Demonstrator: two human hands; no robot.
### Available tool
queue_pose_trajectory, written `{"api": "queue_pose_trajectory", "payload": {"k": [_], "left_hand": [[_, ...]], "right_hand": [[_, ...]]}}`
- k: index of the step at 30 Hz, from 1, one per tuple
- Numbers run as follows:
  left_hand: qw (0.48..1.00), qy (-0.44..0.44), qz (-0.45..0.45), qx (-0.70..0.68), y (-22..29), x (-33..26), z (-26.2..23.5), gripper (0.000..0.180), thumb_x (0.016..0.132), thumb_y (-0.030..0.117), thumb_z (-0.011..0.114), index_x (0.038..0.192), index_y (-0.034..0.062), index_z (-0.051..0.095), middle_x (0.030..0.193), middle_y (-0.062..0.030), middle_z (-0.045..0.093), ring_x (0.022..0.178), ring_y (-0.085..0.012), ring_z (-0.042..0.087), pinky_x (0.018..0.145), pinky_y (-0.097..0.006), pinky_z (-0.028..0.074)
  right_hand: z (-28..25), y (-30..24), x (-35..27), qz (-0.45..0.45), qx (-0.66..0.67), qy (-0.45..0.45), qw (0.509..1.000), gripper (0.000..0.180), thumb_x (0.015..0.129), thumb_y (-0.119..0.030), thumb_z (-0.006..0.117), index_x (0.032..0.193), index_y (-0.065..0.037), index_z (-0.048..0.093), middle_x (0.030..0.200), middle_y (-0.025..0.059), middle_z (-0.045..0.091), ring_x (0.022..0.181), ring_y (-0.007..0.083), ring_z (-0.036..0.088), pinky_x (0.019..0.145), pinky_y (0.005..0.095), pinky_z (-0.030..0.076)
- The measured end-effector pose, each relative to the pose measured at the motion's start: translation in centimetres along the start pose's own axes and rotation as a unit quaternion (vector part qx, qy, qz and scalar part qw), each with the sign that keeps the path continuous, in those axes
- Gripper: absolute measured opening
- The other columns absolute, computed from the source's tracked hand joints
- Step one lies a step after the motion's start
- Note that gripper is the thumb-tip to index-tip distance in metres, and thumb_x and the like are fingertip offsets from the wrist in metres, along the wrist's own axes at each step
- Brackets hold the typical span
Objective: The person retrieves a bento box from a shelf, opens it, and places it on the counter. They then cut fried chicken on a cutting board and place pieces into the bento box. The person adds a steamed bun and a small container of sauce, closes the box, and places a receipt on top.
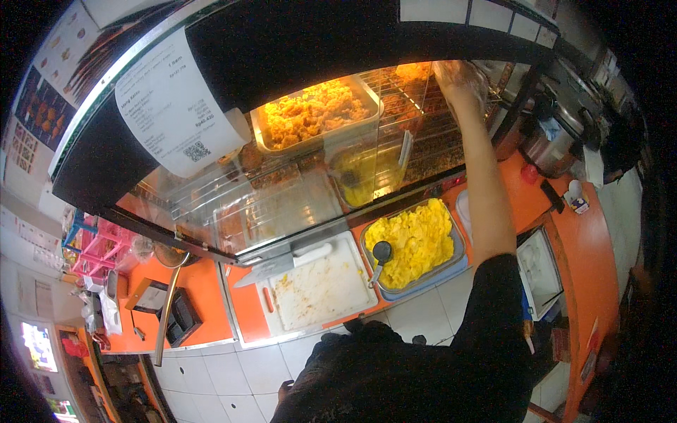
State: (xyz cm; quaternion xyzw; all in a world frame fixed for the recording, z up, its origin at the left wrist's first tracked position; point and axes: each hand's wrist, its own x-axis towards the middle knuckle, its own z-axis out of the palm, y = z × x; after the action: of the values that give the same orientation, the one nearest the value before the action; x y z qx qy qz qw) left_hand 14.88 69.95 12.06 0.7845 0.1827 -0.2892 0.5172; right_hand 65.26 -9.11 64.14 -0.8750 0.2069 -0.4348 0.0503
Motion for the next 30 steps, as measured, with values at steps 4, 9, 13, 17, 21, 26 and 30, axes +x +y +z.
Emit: {"api": "queue_pose_trajectory", "payload": {"k": [4, 9, 13, 17, 21, 26, 30], "left_hand": [[0.999, 0.027, -0.032, -0.023, 0.7, -0.3, 0.2, 0.050, 0.085, 0.015, 0.078, 0.126, -0.0014, 0.055, 0.099, -0.0170, 0.073, 0.085, -0.0243, 0.072, 0.073, -0.036, 0.057], [0.998, 0.037, -0.002, 0.048, 0.7, -0.6, 2.0, 0.046, 0.088, 0.019, 0.076, 0.124, -0.0015, 0.058, 0.097, -0.0151, 0.073, 0.083, -0.0232, 0.071, 0.071, -0.035, 0.057], [0.998, 0.029, -0.020, 0.049, -0.1, -0.3, 4.2, 0.047, 0.086, 0.026, 0.077, 0.120, -0.0023, 0.061, 0.096, -0.0149, 0.073, 0.084, -0.0217, 0.070, 0.072, -0.035, 0.056], [0.998, 0.044, -0.033, 0.006, -0.7, -0.7, 4.5, 0.046, 0.084, 0.023, 0.077, 0.120, -0.0024, 0.062, 0.096, -0.0153, 0.073, 0.085, -0.0215, 0.070, 0.073, -0.036, 0.056], [0.999, -0.007, 0.018, 0.044, -0.7, -0.1, 2.6, 0.049, 0.081, 0.018, 0.078, 0.122, -0.0015, 0.060, 0.093, -0.0146, 0.073, 0.083, -0.0232, 0.070, 0.072, -0.037, 0.056], [0.990, -0.045, 0.119, 0.066, 1.0, 2.2, -0.2, 0.051, 0.080, 0.017, 0.080, 0.125, 0.0015, 0.059, 0.091, -0.0133, 0.073, 0.080, -0.0235, 0.070, 0.069, -0.036, 0.056], [0.995, 0.033, 0.007, 0.099, 4.9, 2.0, -1.2, 0.046, 0.085, 0.019, 0.076, 0.125, 0.0035, 0.060, 0.089, -0.0132, 0.072, 0.077, -0.0206, 0.070, 0.066, -0.034, 0.056]], "right_hand": [[3.7, 1.8, 4.1, -0.016, -0.132, -0.102, 0.986, 0.057, 0.093, -0.057, 0.049, 0.132, -0.016, 0.059, 0.131, 0.0136, 0.059, 0.120, 0.0345, 0.058, 0.102, 0.0522, 0.044], [7.9, 3.6, 5.0, -0.137, -0.208, 0.021, 0.968, 0.059, 0.094, -0.058, 0.048, 0.137, -0.018, 0.054, 0.143, 0.0101, 0.050, 0.129, 0.0324, 0.051, 0.109, 0.0468, 0.041], [6.3, 3.2, 2.6, -0.013, -0.058, 0.006, 0.998, 0.059, 0.089, -0.056, 0.060, 0.130, -0.014, 0.061, 0.131, 0.0138, 0.060, 0.122, 0.0344, 0.057, 0.106, 0.0470, 0.043], [1.7, 2.2, 0.1, 0.119, 0.165, 0.032, 0.979, 0.058, 0.084, -0.051, 0.072, 0.124, -0.009, 0.066, 0.123, 0.0162, 0.067, 0.117, 0.0352, 0.061, 0.103, 0.0468, 0.046], [-1.8, 0.9, -1.4, 0.228, 0.497, -0.035, 0.837, 0.071, 0.085, -0.042, 0.078, 0.139, -0.005, 0.049, 0.143, 0.0113, 0.053, 0.130, 0.0293, 0.052, 0.109, 0.0483, 0.041], [-2.9, -1.2, -3.1, 0.187, 0.321, -0.079, 0.925, 0.043, 0.084, -0.021, 0.080, 0.124, -0.013, 0.066, 0.121, 0.0081, 0.068, 0.113, 0.0235, 0.062, 0.097, 0.0401, 0.050], [-4.4, -0.9, -5.2, 0.154, 0.254, 0.010, 0.955, 0.053, 0.088, -0.036, 0.076, 0.129, -0.008, 0.060, 0.119, 0.0101, 0.066, 0.110, 0.0214, 0.063, 0.094, 0.0347, 0.050]]}}
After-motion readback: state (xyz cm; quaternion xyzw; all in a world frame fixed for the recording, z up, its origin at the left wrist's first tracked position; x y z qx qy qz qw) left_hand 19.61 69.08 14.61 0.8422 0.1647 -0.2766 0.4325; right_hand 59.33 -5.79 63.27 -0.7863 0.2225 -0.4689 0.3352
